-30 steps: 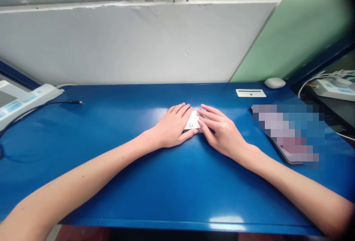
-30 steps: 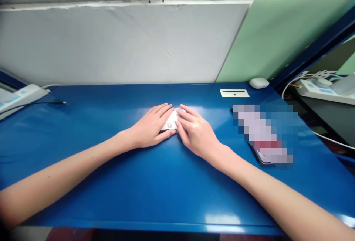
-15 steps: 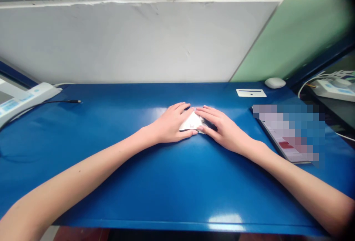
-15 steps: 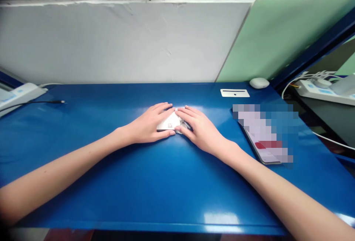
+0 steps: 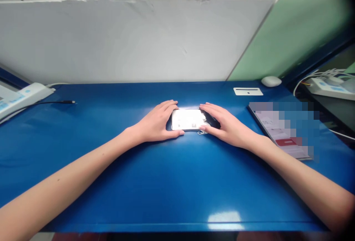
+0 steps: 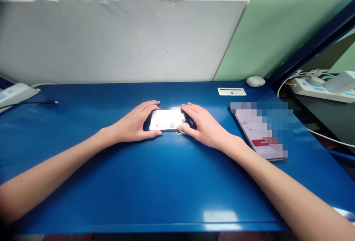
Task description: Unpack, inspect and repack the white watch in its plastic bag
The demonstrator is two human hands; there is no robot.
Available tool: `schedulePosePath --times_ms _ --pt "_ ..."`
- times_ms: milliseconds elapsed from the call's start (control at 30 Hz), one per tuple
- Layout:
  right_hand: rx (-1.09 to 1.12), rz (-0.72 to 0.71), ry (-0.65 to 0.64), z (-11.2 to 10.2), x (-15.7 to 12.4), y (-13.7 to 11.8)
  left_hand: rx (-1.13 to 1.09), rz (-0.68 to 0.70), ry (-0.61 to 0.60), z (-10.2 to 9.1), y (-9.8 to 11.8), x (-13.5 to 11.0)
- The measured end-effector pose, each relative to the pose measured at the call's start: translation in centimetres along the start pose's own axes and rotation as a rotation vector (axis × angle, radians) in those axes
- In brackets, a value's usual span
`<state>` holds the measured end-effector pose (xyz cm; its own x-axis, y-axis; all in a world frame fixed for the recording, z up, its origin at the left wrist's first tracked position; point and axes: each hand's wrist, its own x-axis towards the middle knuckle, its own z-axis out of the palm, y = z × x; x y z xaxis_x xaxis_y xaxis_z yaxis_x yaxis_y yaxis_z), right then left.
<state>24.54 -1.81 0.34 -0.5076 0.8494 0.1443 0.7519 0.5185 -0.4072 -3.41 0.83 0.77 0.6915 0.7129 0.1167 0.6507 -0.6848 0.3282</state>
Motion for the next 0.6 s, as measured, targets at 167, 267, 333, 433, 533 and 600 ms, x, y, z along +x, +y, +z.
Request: schedulePosePath --times_ms 167,267,333,433,533,600 --pt "-0.019 0.014 -0.045 -0.31 -0.31 -0.12 0.011 0.029 0.024 0.09 -0.21 -0.12" --pt "-0.027 0.019 -0.054 -0.37 -0.38 -0.18 0.019 0.031 0.021 0.15 -0.31 -0.13" --pt "-0.029 0.016 -0.051 -0.37 -0.36 -0.14 0.022 0.031 0.021 0.15 -0.28 -0.09" --pt "-0.046 0.008 -0.053 -0.34 -0.33 0.02 0.033 0.027 0.013 0.09 -0.09 -0.08" --pt "-0.079 -0.002 -0.056 -0.25 -0.37 0.15 0.043 0.019 0.008 0.06 0.09 -0.13" --pt "-0.102 0.006 -0.053 -0.13 -0.41 0.21 0.052 0.008 0.005 0.12 0.13 -0.16"
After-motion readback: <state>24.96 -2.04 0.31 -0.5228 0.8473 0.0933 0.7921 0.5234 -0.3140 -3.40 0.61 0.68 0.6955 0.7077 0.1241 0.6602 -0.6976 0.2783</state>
